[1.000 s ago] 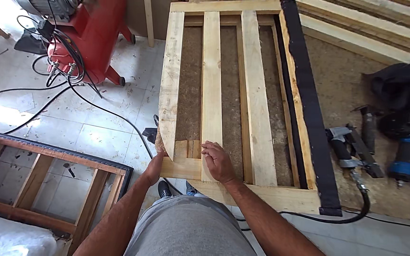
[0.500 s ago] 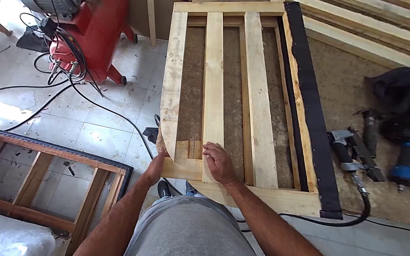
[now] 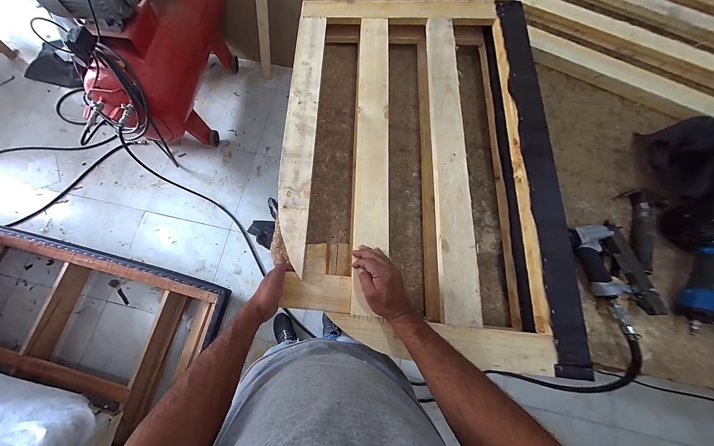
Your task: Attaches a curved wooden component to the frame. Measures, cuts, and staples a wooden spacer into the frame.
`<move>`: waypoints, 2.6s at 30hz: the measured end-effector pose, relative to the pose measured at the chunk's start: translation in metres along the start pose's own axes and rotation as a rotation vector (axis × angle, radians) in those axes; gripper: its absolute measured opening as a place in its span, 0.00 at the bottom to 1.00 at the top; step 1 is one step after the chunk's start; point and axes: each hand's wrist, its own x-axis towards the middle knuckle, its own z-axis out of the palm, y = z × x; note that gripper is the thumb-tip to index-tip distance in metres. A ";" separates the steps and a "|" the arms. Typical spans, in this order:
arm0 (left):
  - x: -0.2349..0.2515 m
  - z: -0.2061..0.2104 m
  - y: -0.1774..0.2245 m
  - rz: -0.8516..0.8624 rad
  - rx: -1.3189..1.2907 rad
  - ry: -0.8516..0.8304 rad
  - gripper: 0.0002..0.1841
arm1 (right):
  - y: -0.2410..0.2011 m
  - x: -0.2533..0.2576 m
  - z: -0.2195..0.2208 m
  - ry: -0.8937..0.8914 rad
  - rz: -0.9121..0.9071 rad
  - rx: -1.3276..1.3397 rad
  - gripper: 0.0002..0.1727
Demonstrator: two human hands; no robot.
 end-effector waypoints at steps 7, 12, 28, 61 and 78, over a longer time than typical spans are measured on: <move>0.000 0.000 -0.001 0.004 0.004 0.005 0.44 | -0.001 0.000 0.000 0.001 0.004 -0.001 0.18; 0.001 -0.001 -0.002 0.010 0.001 0.005 0.44 | -0.001 0.001 0.000 0.001 0.006 0.001 0.18; 0.002 -0.001 -0.003 0.029 0.002 -0.010 0.45 | -0.001 0.001 0.000 0.016 -0.001 0.014 0.18; 0.001 0.000 -0.003 0.019 0.040 0.007 0.45 | 0.000 0.000 0.000 0.008 -0.002 0.016 0.18; 0.000 0.002 -0.001 0.017 0.022 0.022 0.44 | 0.001 0.000 -0.001 0.001 -0.005 0.006 0.18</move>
